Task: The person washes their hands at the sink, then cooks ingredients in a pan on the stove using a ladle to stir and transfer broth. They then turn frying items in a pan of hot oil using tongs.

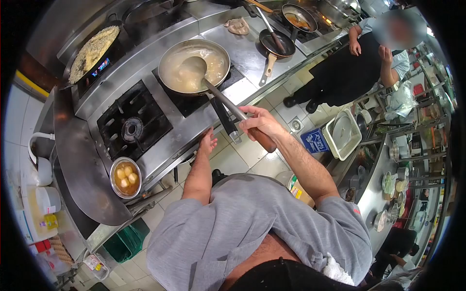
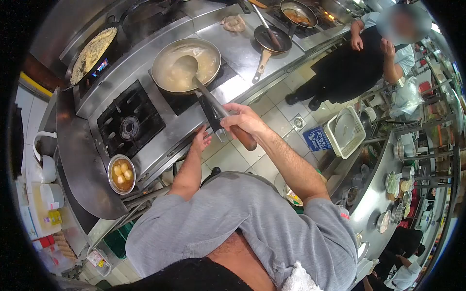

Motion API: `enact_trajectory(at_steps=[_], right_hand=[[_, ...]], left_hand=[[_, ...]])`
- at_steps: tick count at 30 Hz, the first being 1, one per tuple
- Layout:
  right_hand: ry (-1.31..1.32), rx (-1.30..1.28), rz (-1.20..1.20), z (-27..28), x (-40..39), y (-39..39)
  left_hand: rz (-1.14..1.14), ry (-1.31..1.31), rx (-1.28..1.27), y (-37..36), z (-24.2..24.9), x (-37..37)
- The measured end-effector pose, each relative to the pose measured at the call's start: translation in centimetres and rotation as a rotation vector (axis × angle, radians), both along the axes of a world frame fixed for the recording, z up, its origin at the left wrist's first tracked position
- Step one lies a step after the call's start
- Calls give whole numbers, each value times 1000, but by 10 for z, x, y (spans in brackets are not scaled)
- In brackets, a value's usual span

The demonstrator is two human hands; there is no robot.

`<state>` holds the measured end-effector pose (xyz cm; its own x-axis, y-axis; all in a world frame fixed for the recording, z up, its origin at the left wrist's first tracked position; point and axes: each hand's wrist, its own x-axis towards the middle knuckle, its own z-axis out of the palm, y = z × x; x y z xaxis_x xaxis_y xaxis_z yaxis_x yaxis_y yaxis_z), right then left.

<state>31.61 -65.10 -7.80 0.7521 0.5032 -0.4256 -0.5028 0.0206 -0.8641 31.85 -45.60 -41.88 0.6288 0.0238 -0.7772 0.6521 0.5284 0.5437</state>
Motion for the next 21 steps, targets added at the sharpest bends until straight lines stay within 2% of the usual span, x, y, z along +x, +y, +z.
enact_trajectory(at_steps=[7, 14, 17, 19, 20, 21], right_hand=[[-90, -63, 36, 5, -6, 2], [-58, -45, -6, 12, -6, 0], [-80, -127, 91, 7, -6, -2], [-363, -338, 145, 2, -8, -4], [-361, -337, 152, 1, -10, -7], [-486, -472, 182, 0, -12, -12]], left_hand=[[40, 16, -24, 1, -8, 3], [10, -2, -22, 0, -16, 6], [4, -1, -8, 0, -15, 7], [5, 0, 1, 0, -7, 4], [10, 8, 16, 1, -3, 2], [16, 16, 31, 1, -1, 0]])
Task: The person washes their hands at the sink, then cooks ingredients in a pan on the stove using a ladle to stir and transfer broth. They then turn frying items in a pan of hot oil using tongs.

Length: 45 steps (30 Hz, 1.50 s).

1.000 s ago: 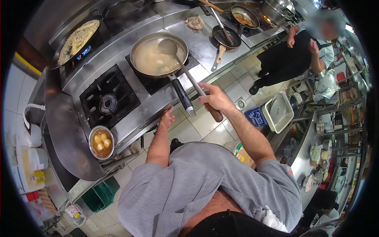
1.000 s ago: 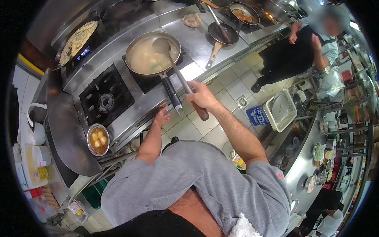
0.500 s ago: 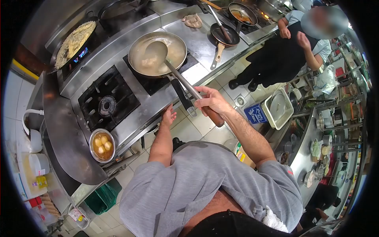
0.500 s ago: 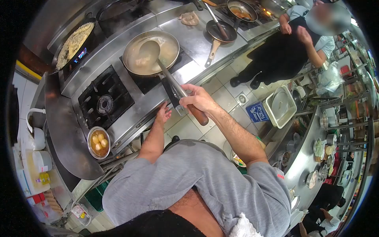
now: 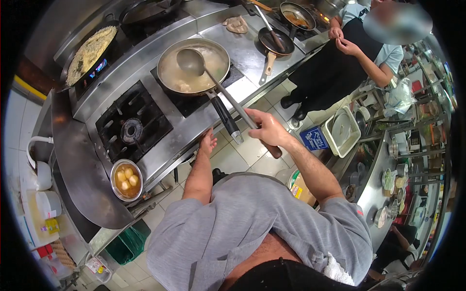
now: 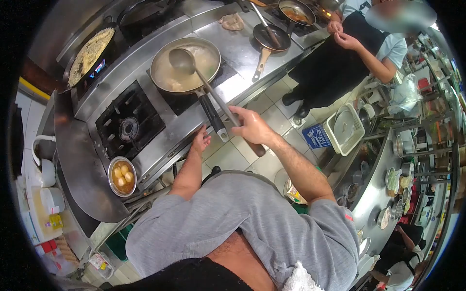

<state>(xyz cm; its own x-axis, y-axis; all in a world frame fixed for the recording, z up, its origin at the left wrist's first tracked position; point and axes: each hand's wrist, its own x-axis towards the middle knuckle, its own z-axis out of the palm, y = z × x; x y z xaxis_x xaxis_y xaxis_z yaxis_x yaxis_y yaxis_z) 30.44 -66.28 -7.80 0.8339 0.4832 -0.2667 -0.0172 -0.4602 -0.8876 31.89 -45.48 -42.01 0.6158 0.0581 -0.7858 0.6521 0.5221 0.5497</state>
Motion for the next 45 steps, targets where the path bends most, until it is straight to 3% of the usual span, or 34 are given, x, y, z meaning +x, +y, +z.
enact_trajectory(at_steps=[1, 9, 15, 21, 23, 28, 34, 36, 40, 45], right_hand=[[-131, -130, 29, 0, -2, -5], [-24, -232, 80, 13, -10, -27], [132, -48, 46, 1, -11, -33], [439, 231, -98, 11, -16, -29], [101, 38, -40, 0, -16, -30], [30, -168, 28, 2, -1, -46], [97, -35, -16, 11, 5, -27], [359, 103, -85, 29, 5, -15], [535, 393, -194, 29, 10, -3], [593, 456, -223, 36, 6, 2]], left_hand=[[9, 4, -1, 0, 1, -3], [-143, -1, 72, 19, -12, -50], [-51, 85, 246, 37, -32, -91], [-27, 122, 236, 52, -23, -125], [-44, 138, 242, 56, -26, -128], [-65, 145, 282, 57, -23, -130], [-115, 134, 346, 55, -30, -128], [-160, 112, 344, 54, -35, -126], [-174, 68, 339, 54, -48, -126], [-150, 82, 380, 53, -48, -130]])
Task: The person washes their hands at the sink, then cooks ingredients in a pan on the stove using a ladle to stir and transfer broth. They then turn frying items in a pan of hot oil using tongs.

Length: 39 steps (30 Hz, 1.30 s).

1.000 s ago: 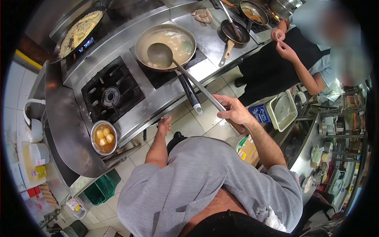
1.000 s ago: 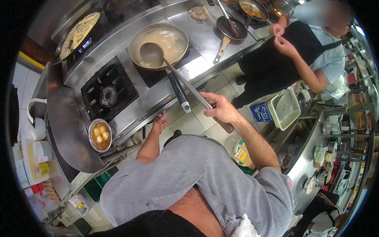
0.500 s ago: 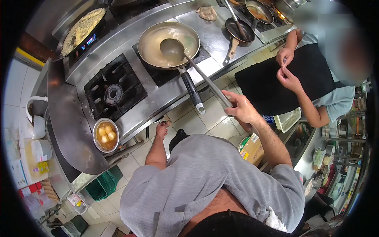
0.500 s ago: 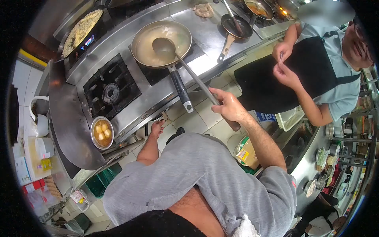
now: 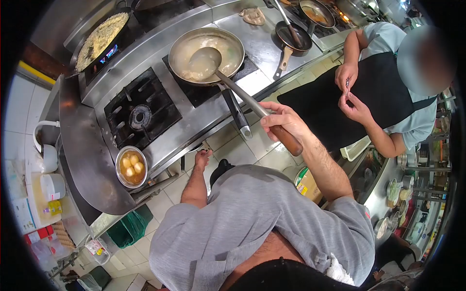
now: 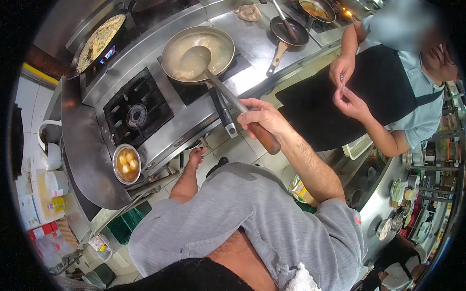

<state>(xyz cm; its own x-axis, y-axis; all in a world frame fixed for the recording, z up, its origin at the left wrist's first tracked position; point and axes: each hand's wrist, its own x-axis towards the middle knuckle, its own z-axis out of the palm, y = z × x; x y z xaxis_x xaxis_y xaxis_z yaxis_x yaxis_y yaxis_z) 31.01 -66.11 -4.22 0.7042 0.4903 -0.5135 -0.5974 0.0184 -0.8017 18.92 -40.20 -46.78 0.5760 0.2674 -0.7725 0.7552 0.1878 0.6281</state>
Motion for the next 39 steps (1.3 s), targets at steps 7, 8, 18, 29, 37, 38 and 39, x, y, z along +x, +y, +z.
enact_trajectory(at_steps=[7, 8, 18, 29, 37, 38, 39], right_hand=[[-121, -72, 63, -6, -11, 7], [-155, -131, 122, -7, -9, 6], [-476, -298, 198, -35, -5, 29], [-678, -523, 318, -43, -11, 27], [-636, -569, 294, -43, -7, 13], [-636, -568, 295, -45, -5, 13], [-684, -607, 287, -46, -2, 14]], left_hand=[[3, 26, -22, 6, 3, -6], [5, 20, -16, 6, 3, -7], [-38, 42, 19, 8, 4, 0], [-11, 30, -57, 13, 8, -1], [-30, 32, -24, 16, 14, -6], [-42, 42, -17, 17, 16, -6], [-54, 52, -9, 17, 17, -6]])
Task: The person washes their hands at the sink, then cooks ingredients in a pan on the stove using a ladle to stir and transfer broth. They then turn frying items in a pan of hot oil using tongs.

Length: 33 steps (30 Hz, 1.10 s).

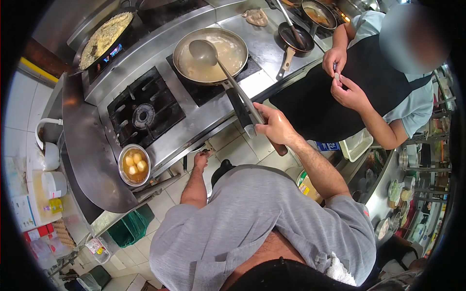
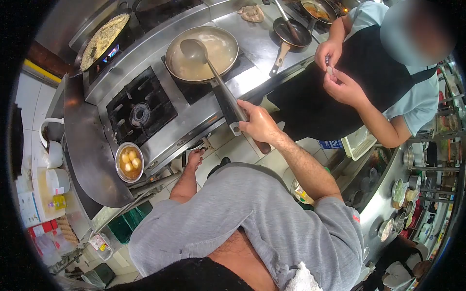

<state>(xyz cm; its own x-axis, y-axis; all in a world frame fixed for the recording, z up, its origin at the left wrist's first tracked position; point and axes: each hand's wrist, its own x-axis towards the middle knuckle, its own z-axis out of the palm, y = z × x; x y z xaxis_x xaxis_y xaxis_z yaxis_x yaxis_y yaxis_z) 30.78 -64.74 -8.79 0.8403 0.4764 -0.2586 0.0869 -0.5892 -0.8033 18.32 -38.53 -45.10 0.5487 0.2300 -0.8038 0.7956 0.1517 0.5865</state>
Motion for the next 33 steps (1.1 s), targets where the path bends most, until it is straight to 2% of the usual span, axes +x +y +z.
enact_trajectory(at_steps=[4, 6, 8, 9, 10, 12, 19, 23, 25, 26, 29, 30, 31, 33], right_hand=[[-68, -30, 3, -3, 15, 1], [-2, 26, -17, -2, 19, 0], [207, 145, -69, -3, 22, 0], [320, 309, -157, 4, 18, 3], [321, 307, -153, 8, 18, 3], [571, 562, -232, 11, 20, 0], [703, 766, -254, 15, 13, -13], [673, 737, -249, 18, 10, -17], [529, 581, -187, 11, 10, -17], [529, 582, -190, 11, 8, -17], [240, 157, -123, 12, 5, -18], [238, 158, -121, 13, 7, -18], [177, 102, -94, 15, 8, -18], [125, 42, -70, 13, 9, -19]], left_hand=[[23, -14, 42, -3, 5, -6], [13, -3, 84, -4, 5, -10], [19, -2, 90, -2, 3, -16], [22, -1, 97, -2, 2, -18], [26, 0, 96, -2, 2, -20], [7, 24, 116, -1, 0, -25], [-12, 31, 139, 1, -5, -30], [-21, 25, 139, 3, -6, -28], [-41, 23, 147, 5, -2, -22], [-40, 5, 169, 5, -1, -19], [-62, -21, 194, 1, 10, -16], [-82, -36, 210, 4, 12, -12], [-227, 59, 96, 15, 6, -5], [-171, 2, 155, 12, 6, -4]])
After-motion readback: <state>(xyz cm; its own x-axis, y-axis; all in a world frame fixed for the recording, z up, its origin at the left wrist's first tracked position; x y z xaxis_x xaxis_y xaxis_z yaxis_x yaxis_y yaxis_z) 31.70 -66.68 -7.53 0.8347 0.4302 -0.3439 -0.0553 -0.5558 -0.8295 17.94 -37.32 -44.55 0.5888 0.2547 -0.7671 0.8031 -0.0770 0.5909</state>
